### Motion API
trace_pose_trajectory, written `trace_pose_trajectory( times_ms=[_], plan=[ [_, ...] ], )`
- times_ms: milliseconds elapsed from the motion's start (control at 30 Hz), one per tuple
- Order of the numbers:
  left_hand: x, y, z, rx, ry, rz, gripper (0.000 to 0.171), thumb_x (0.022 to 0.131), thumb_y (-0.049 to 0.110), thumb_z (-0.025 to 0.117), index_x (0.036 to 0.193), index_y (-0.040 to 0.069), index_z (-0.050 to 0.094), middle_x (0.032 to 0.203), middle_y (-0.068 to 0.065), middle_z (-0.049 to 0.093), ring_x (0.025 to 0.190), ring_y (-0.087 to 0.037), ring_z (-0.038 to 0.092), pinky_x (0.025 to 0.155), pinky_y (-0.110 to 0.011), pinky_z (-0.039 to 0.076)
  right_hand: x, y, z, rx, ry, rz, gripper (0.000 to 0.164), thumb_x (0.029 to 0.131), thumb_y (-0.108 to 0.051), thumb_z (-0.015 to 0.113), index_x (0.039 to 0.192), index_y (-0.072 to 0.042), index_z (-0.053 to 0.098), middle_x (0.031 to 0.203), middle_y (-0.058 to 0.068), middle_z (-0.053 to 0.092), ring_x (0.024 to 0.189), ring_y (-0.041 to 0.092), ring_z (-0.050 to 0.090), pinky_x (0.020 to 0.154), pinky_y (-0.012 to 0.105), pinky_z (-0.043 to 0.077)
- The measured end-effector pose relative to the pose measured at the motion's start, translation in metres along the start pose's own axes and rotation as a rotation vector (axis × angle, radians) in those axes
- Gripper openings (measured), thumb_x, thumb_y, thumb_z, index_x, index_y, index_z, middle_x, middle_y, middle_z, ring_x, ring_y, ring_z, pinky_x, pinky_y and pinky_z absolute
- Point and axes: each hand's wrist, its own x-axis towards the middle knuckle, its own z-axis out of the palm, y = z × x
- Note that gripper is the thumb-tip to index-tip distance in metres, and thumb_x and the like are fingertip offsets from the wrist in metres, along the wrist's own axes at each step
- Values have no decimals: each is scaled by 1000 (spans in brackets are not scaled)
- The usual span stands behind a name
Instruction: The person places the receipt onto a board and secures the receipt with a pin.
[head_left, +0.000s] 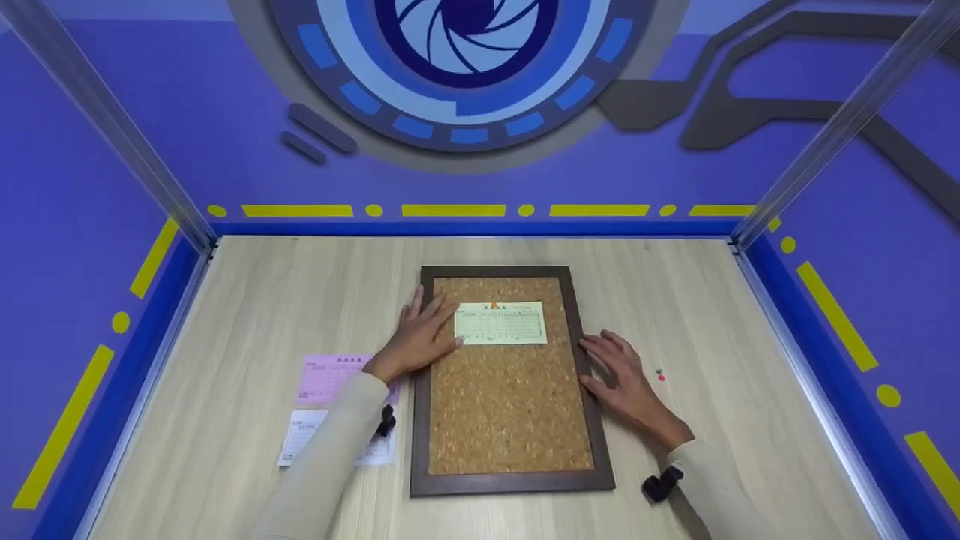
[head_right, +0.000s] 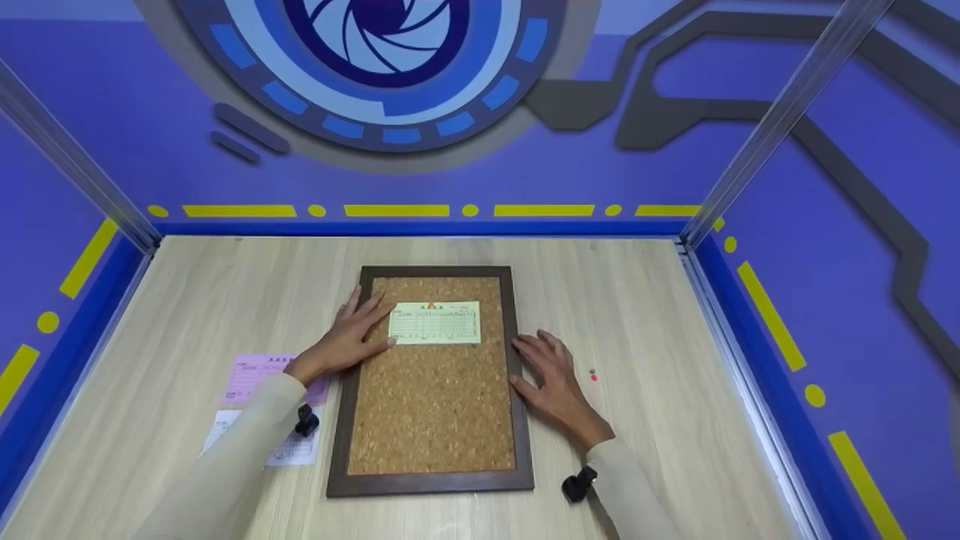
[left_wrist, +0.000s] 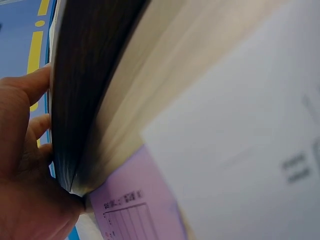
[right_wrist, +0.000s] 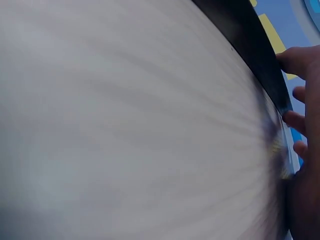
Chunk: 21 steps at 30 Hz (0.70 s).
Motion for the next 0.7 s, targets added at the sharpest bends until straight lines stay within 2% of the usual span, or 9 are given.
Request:
trace_pose_trajectory(
  times_ms=[300, 433, 567, 700],
  plan=[
    [-2, 0, -1, -5, 3, 6, 75, 107, 40, 68, 169, 7, 42, 181, -21, 23, 167, -52, -6, 130, -74, 3, -3, 0, 1, -16, -13, 7, 60, 98, -20, 81, 154, -7, 63, 160, 21, 58, 154, 52, 37, 121, 76, 17],
    [-1, 0, -2, 4, -4, 11, 75, 108, 43, 66, 170, 9, 41, 182, -18, 22, 168, -49, -7, 131, -72, 2, -2, 2, 0, -11, 10, -6, 59, 97, -19, 82, 152, -5, 65, 158, 21, 60, 152, 52, 39, 120, 75, 17],
    [-2, 1, -4, -27, -10, 12, 75, 108, 42, 66, 170, 8, 41, 181, -20, 22, 168, -49, -7, 132, -71, 2, -1, 3, 0, -14, 25, -15, 58, 96, -17, 82, 150, -5, 66, 157, 20, 61, 151, 52, 41, 120, 74, 19],
    [-6, 2, -8, -57, -16, -21, 77, 108, 41, 67, 172, 9, 37, 183, -22, 14, 168, -48, -6, 133, -68, 7, -1, 5, 2, -15, 7, -13, 58, 97, -19, 82, 151, -6, 66, 158, 19, 60, 152, 51, 40, 121, 73, 19]
  ],
)
